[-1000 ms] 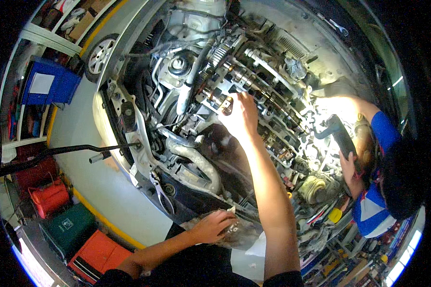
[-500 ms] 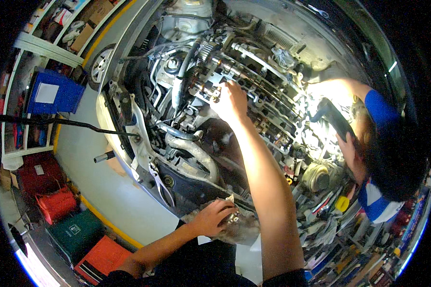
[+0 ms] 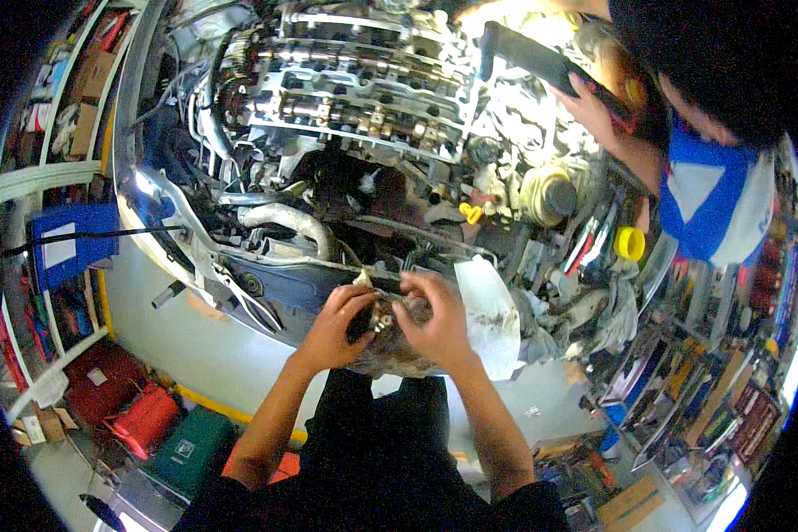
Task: The person cleans small metal engine components using a spray can and a white paper towel. They wipe the parts on a tray and then move to the car engine bay to wipe the components again while a coworker works on the engine.
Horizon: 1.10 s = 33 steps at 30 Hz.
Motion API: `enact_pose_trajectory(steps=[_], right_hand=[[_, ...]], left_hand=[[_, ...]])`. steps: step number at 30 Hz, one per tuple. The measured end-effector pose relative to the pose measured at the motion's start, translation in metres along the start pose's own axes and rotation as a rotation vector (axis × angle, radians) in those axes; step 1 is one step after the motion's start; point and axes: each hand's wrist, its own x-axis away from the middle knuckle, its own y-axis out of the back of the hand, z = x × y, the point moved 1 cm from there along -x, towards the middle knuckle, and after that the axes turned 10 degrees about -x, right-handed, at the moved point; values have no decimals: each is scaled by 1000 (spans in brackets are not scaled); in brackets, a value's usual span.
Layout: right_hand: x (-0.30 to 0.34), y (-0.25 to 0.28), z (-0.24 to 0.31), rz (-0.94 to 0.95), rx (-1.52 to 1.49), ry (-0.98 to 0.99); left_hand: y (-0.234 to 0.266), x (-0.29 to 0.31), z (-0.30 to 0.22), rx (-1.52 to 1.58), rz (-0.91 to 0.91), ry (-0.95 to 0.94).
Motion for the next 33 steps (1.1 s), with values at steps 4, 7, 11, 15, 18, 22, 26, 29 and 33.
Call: enact_pose_trajectory(steps=[4, 7, 11, 15, 18, 22, 26, 29, 33], right_hand=[[56, -13, -21, 22, 15, -87], [53, -28, -25, 32, 66, 47], [43, -34, -26, 65, 100, 20], [45, -33, -32, 42, 63, 75], [56, -24, -29, 16, 33, 110], [67, -5, -9, -39, -88, 0], [80, 15, -7, -119, 3, 23], [97, 23, -12, -187, 7, -25], [127, 33, -15, -298, -37, -91]], left_hand=[[3, 2, 0, -25, 46, 6], [4, 5, -3, -59, 6, 8], [6, 13, -16, -121, -61, 58], [1, 27, -16, -62, -91, 212], [-5, 38, -17, -134, -150, 255], [-13, 48, -25, -269, -234, 281], [-23, 53, -25, -239, -216, 254], [-26, 50, -42, -233, -210, 246], [-40, 31, -58, -132, -75, 173]])
